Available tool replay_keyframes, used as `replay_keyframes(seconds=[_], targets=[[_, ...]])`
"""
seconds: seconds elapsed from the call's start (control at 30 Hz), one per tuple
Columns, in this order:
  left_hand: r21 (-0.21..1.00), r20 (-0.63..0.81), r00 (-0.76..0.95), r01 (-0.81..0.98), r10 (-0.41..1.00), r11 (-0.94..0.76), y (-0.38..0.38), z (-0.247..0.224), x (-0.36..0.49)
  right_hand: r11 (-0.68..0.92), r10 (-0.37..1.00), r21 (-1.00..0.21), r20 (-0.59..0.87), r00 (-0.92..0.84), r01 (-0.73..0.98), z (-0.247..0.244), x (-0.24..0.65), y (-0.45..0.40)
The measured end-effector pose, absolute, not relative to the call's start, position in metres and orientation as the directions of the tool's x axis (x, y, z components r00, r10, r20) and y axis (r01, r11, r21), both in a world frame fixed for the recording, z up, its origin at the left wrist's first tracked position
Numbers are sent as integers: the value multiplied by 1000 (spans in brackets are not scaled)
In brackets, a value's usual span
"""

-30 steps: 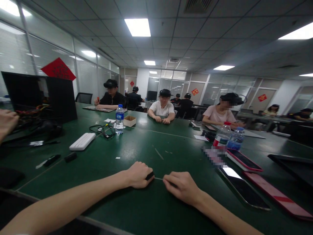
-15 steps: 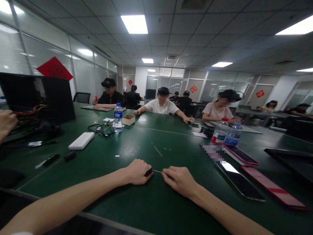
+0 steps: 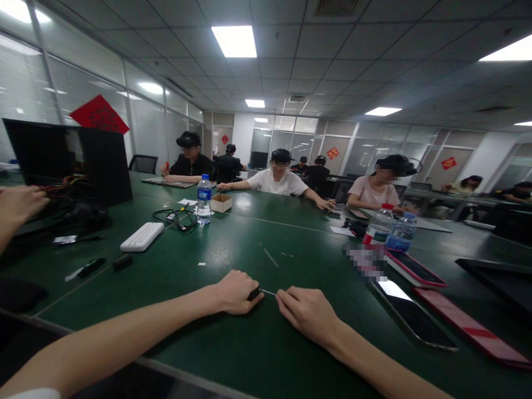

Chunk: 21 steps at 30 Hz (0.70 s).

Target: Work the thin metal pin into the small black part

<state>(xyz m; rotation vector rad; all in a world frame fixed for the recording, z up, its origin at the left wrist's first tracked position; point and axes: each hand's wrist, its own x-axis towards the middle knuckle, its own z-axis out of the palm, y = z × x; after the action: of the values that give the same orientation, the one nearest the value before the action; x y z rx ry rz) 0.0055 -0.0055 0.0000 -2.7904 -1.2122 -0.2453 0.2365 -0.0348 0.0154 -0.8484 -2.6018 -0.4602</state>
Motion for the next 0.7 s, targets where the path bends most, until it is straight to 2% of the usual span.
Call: replay_keyframes(seconds=[0.13, 0.2, 0.27, 0.33, 0.37, 0.43, 0.6, 0.7], targets=[[-6, 188, 688, 714, 701, -700, -3, -2, 4, 789, 512, 85, 456, -728, 608, 17, 239, -35], [-6, 187, 678, 725, 711, -689, 0, -3, 5, 828, 479, 36, 473, -740, 559, 18, 236, -42], [-24, 176, 648, 756, 741, -654, 4, -4, 7, 905, 358, 35, 477, -803, 424, 19, 229, -54], [-41, 157, 615, 786, 773, -617, 7, -5, 9, 970, 167, 78, 467, -868, 228, 19, 220, -67], [-43, 150, 606, 793, 781, -607, 8, -5, 10, 977, 129, 89, 469, -874, 192, 19, 217, -72], [-38, 150, 607, 792, 781, -609, 9, -6, 9, 968, 172, 82, 468, -866, 237, 20, 216, -72], [-23, 147, 659, 748, 738, -663, 7, -6, 6, 856, 456, -21, 501, -736, 516, 23, 243, -37], [-21, 165, 668, 738, 725, -675, 5, -4, 6, 811, 535, -48, 465, -705, 583, 20, 254, -21]])
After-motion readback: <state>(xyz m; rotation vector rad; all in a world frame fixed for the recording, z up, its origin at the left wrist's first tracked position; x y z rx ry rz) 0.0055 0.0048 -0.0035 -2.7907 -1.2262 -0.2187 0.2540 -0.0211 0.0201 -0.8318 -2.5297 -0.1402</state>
